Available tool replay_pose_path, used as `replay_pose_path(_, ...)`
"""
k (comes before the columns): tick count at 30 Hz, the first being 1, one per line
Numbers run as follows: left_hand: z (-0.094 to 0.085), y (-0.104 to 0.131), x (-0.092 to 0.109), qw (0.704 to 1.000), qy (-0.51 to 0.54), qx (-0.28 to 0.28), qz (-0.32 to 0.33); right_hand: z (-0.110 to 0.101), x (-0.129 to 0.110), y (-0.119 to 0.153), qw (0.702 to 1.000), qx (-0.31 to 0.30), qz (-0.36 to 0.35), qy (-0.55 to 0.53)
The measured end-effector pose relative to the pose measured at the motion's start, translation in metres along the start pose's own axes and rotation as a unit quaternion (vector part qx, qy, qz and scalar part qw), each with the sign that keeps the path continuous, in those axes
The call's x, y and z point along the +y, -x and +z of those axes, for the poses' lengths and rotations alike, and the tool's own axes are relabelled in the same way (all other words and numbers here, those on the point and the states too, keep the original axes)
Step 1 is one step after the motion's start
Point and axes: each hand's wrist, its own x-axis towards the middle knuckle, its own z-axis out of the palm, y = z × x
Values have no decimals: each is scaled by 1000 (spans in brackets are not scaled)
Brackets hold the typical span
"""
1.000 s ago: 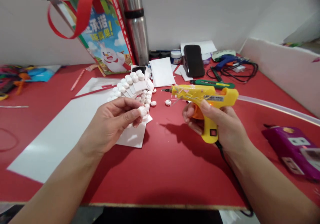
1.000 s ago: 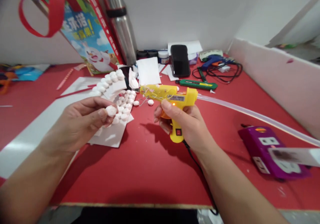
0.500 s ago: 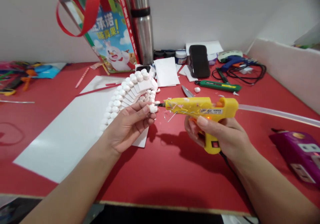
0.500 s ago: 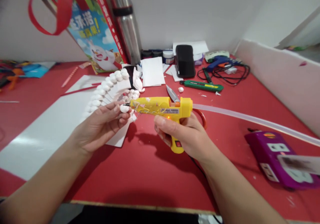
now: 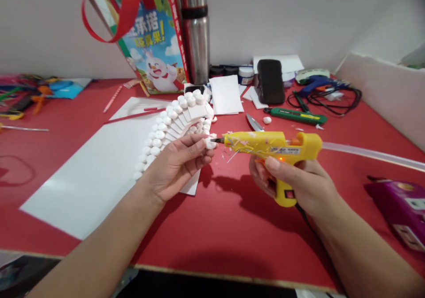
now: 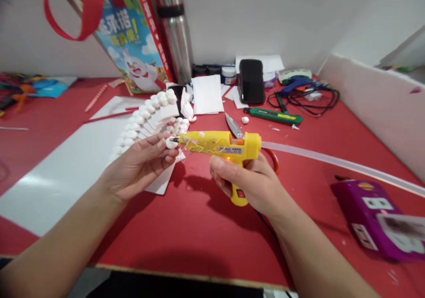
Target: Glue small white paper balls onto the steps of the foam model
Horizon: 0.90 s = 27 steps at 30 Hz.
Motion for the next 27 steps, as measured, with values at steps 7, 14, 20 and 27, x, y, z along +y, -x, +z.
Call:
replay_pose_path(7,0,0,-1,1000,15,1,12,0,1,0,1000,4,-7,7)
replay_pose_path(14,2,1,0,999,22,20,27,0,1,0,1000,6,0,8)
replay_pose_path(20,3,2,-2,996,-20,38,79,1,2,0,1000,9,11,14)
replay_pose_path(27,-14,23,19,869,-417,61,260,-1,0,0,999,33,-6,11)
